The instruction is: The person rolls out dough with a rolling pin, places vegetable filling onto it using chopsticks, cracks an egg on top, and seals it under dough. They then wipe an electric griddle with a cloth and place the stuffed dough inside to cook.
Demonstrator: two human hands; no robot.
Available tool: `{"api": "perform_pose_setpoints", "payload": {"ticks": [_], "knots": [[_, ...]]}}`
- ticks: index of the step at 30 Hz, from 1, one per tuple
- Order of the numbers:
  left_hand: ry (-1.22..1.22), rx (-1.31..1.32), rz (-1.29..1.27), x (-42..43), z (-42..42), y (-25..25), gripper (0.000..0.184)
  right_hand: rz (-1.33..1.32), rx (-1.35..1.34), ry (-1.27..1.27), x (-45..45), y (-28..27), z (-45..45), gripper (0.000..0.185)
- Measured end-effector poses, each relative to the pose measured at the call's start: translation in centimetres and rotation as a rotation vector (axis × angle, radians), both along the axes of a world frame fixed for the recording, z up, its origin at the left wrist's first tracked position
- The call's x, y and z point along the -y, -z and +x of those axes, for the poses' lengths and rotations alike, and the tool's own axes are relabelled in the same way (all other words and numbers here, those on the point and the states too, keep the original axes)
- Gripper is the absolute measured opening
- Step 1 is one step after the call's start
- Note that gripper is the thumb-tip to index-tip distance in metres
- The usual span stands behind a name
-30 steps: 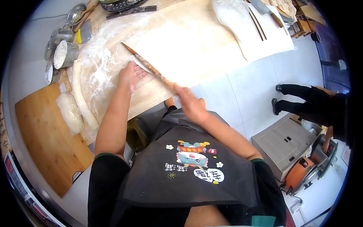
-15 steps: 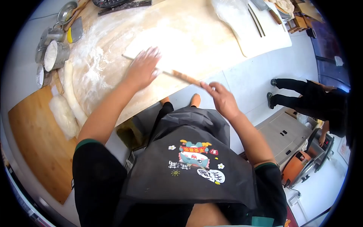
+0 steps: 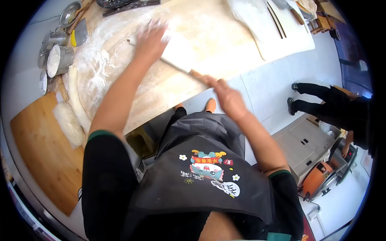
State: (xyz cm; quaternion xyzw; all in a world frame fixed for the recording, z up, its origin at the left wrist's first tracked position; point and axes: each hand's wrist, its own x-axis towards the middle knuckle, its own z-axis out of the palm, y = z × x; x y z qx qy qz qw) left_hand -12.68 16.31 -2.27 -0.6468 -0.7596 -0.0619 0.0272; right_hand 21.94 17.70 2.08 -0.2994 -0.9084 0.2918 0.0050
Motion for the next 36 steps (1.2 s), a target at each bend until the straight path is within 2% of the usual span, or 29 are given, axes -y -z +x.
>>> {"api": "perform_pose_setpoints", "payload": {"ticks": [1,2,3,4,5,7,10,11,12,15,16,17,19,20,22,25,26,28,31,32,35,36], "knots": [[0.066,-0.015,-0.118,3.9,0.5,-0.8,0.057,-0.119,-0.111,0.041,2.4,0.4,0.0,0.059],[0.126,-0.036,-0.225,7.4,1.3,-1.6,0.059,-0.190,-0.015,0.009,4.6,1.2,0.4,0.058],[0.139,0.067,-0.305,10.4,3.5,-3.0,0.066,-0.283,-0.119,0.009,6.6,1.6,1.0,0.060],[0.109,0.239,-0.163,13.3,5.4,-3.3,0.069,-0.410,-0.149,0.025,7.7,1.5,1.4,0.062],[0.107,0.210,-0.137,12.7,6.6,-2.7,0.069,-0.547,-0.167,0.036,8.6,1.4,2.2,0.065],[0.109,0.145,-0.076,8.4,9.3,-1.8,0.069,-0.465,-0.118,0.119,7.9,2.0,4.3,0.068],[0.243,0.314,0.244,-6.1,14.2,-1.1,0.060,-0.264,-0.052,0.263,3.3,1.0,6.6,0.069],[0.270,0.282,0.237,-10.6,16.0,-1.2,0.059,-0.191,-0.069,0.293,2.1,0.7,7.1,0.068],[0.324,0.247,0.313,-13.7,17.2,-2.5,0.067,-0.144,-0.037,0.312,1.4,0.4,7.3,0.068],[0.134,0.132,0.166,-13.9,15.4,-1.1,0.060,-0.112,-0.008,0.323,1.7,0.0,7.8,0.067],[0.053,0.149,-0.031,-11.7,13.2,-1.3,0.062,-0.122,-0.029,0.322,2.2,0.4,7.4,0.067],[0.001,0.045,-0.031,-9.2,11.3,-1.5,0.061,-0.192,-0.006,0.320,3.1,0.7,6.7,0.068],[-0.112,0.012,-0.225,-3.8,7.6,-2.8,0.055,-0.341,-0.157,0.242,5.3,1.0,4.7,0.067],[-0.134,-0.063,-0.192,-0.6,5.8,-2.7,0.053,-0.379,-0.198,0.194,6.5,1.3,3.6,0.067],[-0.239,0.233,-0.138,4.3,1.3,-0.5,0.052,-0.434,-0.290,0.088,7.7,2.0,0.8,0.067],[-1.044,1.714,0.100,7.6,0.9,-3.3,0.053,-0.751,-0.370,0.079,8.8,2.2,-2.4,0.066],[-1.035,1.778,0.107,8.2,0.8,-3.1,0.053,-0.720,-0.349,0.062,8.4,2.0,-2.7,0.062],[-1.007,1.917,0.110,9.0,1.1,-2.2,0.054,-0.426,-0.266,0.063,5.9,2.2,-2.6,0.063],[-0.832,1.635,-0.335,8.7,3.8,-4.4,0.053,-0.063,-0.007,0.162,-0.3,0.8,-0.7,0.063],[-0.821,1.690,-0.337,8.2,4.3,-5.2,0.049,0.041,-0.042,0.162,-2.8,0.9,0.6,0.061],[-0.761,1.948,0.186,3.3,2.9,-4.9,0.048,0.199,-0.129,0.061,-5.9,-0.1,2.2,0.059],[-0.592,1.818,0.344,1.4,3.0,-4.7,0.049,0.223,-0.149,0.003,-6.0,-0.4,2.6,0.058]]}}
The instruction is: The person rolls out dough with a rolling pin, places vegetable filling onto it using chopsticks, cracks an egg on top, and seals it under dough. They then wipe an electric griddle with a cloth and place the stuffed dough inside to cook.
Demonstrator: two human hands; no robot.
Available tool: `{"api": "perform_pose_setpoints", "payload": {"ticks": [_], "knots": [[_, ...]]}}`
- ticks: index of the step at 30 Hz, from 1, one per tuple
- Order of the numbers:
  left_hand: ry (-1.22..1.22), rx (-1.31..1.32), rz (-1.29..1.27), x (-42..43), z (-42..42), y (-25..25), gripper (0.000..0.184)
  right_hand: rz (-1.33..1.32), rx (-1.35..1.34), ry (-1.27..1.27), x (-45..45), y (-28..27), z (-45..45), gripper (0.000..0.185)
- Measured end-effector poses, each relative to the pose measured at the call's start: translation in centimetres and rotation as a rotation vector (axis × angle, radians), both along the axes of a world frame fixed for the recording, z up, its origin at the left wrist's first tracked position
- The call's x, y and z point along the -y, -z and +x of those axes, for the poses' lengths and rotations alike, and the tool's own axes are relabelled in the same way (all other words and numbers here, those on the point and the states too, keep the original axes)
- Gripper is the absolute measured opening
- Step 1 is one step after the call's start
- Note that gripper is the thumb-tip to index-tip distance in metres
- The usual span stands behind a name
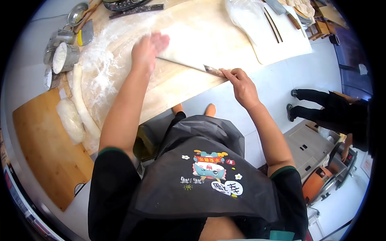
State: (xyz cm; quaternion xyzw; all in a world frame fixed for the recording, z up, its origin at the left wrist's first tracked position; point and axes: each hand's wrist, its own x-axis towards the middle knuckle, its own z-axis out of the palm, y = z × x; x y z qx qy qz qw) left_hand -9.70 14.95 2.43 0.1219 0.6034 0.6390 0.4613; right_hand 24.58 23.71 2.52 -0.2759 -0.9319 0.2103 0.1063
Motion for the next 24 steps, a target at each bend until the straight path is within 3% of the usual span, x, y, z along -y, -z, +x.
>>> {"api": "perform_pose_setpoints", "payload": {"ticks": [1,3,4,5,9,11,14,15,18,21,22,24], "knots": [[-0.018,-0.196,0.140,-1.8,0.4,0.3,0.050,0.006,0.017,-0.009,0.1,-0.1,0.1,0.059],[0.530,-1.518,-0.282,-3.4,2.4,2.6,0.054,0.016,0.033,-0.034,0.4,-0.2,-0.2,0.061],[0.712,-1.768,-0.213,-1.3,3.7,4.0,0.058,-0.006,0.058,-0.052,0.9,-0.2,0.0,0.059],[0.818,-1.745,-0.093,1.1,4.2,3.7,0.062,-0.027,0.083,-0.068,1.5,-0.5,0.7,0.058],[0.973,-1.522,-0.211,11.2,5.1,0.5,0.067,-0.382,0.184,-0.135,5.2,-1.4,3.2,0.058],[0.996,-1.503,-0.308,13.3,5.6,-0.2,0.066,-0.357,0.155,-0.178,4.8,-1.6,2.4,0.059],[0.775,-1.647,-0.359,8.0,4.2,2.3,0.063,-0.244,0.190,-0.139,3.1,-1.2,1.0,0.059],[0.722,-1.724,-0.486,4.4,3.4,3.7,0.060,-0.179,0.210,-0.118,1.4,-0.8,-0.1,0.059],[0.447,-1.783,-0.533,-4.7,0.0,6.2,0.053,0.003,0.088,-0.076,-1.8,-0.3,-2.7,0.061],[0.468,-1.823,-0.417,-4.7,-2.2,6.0,0.053,-0.066,0.188,-0.072,1.5,0.3,-3.9,0.065],[0.590,-1.835,-0.474,-2.1,-1.6,4.4,0.054,-0.189,0.217,-0.084,3.8,-1.2,-4.6,0.068],[0.816,-1.869,-0.360,5.5,-0.7,3.4,0.059,-0.389,0.036,-0.095,8.6,1.3,-4.1,0.066]]}}
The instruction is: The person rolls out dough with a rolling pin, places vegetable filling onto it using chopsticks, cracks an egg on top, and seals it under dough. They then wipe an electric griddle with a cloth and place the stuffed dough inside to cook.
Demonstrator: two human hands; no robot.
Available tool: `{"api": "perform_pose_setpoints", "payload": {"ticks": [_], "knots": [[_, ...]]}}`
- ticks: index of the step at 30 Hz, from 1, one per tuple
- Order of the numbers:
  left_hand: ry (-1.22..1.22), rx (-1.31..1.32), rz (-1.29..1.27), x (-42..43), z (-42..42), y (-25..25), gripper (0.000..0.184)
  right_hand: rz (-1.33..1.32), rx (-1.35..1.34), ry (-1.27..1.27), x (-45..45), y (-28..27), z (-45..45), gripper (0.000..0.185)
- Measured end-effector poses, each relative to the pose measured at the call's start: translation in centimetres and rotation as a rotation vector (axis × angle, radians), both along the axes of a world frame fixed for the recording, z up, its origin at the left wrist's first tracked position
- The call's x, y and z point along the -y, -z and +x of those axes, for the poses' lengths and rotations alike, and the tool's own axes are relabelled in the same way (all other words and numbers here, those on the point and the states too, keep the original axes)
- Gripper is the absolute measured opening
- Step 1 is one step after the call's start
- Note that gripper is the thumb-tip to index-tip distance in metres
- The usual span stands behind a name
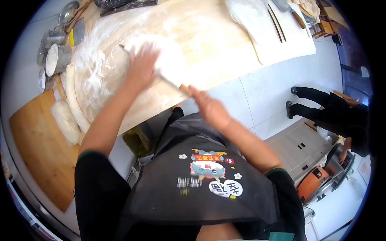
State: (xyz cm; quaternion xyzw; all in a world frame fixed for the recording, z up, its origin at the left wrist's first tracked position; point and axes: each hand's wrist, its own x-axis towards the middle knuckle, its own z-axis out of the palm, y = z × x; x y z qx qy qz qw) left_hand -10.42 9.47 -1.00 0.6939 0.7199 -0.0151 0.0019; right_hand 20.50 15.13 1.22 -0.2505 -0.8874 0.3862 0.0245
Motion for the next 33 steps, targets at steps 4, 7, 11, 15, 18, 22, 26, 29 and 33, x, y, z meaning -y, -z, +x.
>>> {"api": "perform_pose_setpoints", "payload": {"ticks": [4,7,11,15,18,22,26,29,33], "knots": [[-0.037,0.276,-0.021,4.0,6.0,-1.6,0.072,-0.323,0.052,0.031,4.2,0.5,2.5,0.065],[0.050,0.255,0.127,-6.3,9.3,-0.8,0.066,-0.228,0.193,0.188,2.1,1.3,5.6,0.069],[0.129,0.283,0.503,-21.9,15.6,-0.9,0.060,-0.023,0.156,0.353,-2.3,-0.6,7.8,0.067],[0.015,0.119,0.044,-17.4,10.0,-0.8,0.058,-0.079,0.114,0.336,-0.4,0.1,7.3,0.067],[-0.191,0.023,0.050,-8.1,4.7,-1.6,0.049,-0.291,-0.117,0.241,2.7,0.5,3.8,0.066],[-1.154,1.410,0.090,-0.5,0.0,-0.9,0.048,-0.523,-0.272,0.156,5.2,1.8,-1.8,0.063],[-1.282,1.831,0.144,1.4,1.2,-1.9,0.050,-0.275,-0.113,0.135,3.0,1.1,-2.1,0.057],[-1.138,1.701,-0.226,1.5,2.4,-4.0,0.039,0.148,0.107,0.191,-4.0,0.2,1.0,0.059],[-0.981,1.896,0.408,-3.4,0.8,-4.2,0.033,0.414,0.003,0.134,-10.5,-0.9,5.7,0.057]]}}
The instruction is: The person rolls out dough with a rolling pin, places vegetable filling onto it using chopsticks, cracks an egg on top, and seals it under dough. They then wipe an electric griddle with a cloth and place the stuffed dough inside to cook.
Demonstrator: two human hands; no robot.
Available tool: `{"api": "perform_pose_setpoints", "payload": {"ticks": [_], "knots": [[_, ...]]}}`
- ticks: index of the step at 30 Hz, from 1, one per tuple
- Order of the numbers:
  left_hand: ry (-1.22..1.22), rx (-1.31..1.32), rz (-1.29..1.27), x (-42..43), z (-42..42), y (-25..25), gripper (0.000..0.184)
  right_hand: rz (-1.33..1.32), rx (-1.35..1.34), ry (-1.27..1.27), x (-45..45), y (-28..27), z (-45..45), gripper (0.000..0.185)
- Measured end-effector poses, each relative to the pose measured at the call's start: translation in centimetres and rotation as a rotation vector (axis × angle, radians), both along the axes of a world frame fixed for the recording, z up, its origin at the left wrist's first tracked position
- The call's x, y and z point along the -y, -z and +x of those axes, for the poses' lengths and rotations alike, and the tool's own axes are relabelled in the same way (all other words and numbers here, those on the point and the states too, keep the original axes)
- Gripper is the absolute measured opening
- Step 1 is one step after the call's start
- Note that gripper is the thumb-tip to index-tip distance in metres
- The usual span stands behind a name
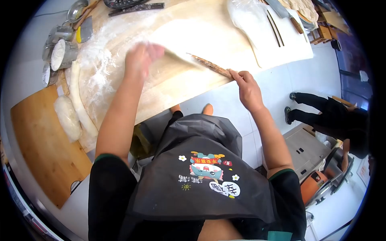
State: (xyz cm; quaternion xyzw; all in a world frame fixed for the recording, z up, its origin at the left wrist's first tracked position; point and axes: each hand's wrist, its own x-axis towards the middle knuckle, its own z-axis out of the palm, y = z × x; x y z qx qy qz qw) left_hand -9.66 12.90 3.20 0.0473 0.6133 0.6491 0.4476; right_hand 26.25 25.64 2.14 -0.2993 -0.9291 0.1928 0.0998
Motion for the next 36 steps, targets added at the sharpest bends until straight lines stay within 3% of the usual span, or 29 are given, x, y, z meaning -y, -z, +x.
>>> {"api": "perform_pose_setpoints", "payload": {"ticks": [1,4,7,12,14,17,19,21,22,23,25,26,27,28,30,32,34,36], "knots": [[-0.004,-0.209,0.017,-2.5,1.0,-1.8,0.039,0.008,0.008,-0.026,-0.1,0.0,0.3,0.057],[0.516,-1.739,-0.168,-6.1,3.8,3.4,0.047,-0.009,0.042,-0.058,0.1,-0.9,0.3,0.058],[1.003,-1.717,-0.099,-1.3,4.6,4.3,0.057,-0.079,0.061,-0.112,1.9,-1.2,1.6,0.060],[1.175,-1.531,-0.221,9.4,5.1,0.6,0.063,-0.388,0.079,-0.154,6.3,-1.6,3.2,0.062],[1.066,-1.669,-0.281,6.9,5.0,2.1,0.059,-0.404,0.096,-0.134,5.6,-1.2,2.9,0.062],[0.809,-1.841,-0.417,-2.7,4.1,5.4,0.053,-0.118,0.086,-0.066,0.9,-1.0,0.8,0.064],[0.633,-1.740,-0.457,-9.6,2.4,6.7,0.052,-0.045,0.123,-0.012,0.0,-1.2,0.0,0.065],[0.660,-1.790,-0.416,-10.7,0.5,6.3,0.052,-0.048,0.158,0.009,0.9,0.2,-1.7,0.065],[0.688,-1.815,-0.396,-10.5,-0.1,6.1,0.052,-0.100,0.041,-0.030,3.2,1.9,-1.9,0.063],[0.802,-1.878,-0.456,-8.2,-0.1,5.1,0.054,-0.293,0.050,-0.043,5.9,1.9,-2.7,0.062],[0.995,-1.950,-0.336,-0.6,0.2,3.7,0.057,-0.600,0.121,-0.030,11.5,2.7,-3.3,0.072],[1.290,-1.797,-0.508,2.4,2.1,1.2,0.062,-0.667,-0.025,-0.082,13.4,1.7,-3.0,0.074],[1.225,-1.616,-0.349,5.9,3.1,2.3,0.065,-0.721,-0.089,-0.085,15.2,2.1,-2.6,0.075],[1.153,-1.611,-0.284,5.5,4.0,2.5,0.066,-0.782,-0.143,-0.094,16.4,2.4,-2.1,0.076],[0.992,-1.593,-0.172,3.9,6.9,2.9,0.068,-0.716,-0.003,0.007,16.2,1.9,-0.2,0.077],[0.938,-1.669,-0.056,-4.2,10.4,3.2,0.060,-0.644,0.154,0.146,14.3,0.9,1.2,0.075],[0.814,-1.716,0.231,-13.2,15.3,4.7,0.060,-0.536,0.080,0.237,12.6,0.6,2.9,0.077],[0.727,-1.894,0.244,-17.6,19.0,3.9,0.060,-0.459,0.060,0.270,12.3,0.8,3.8,0.077]]}}
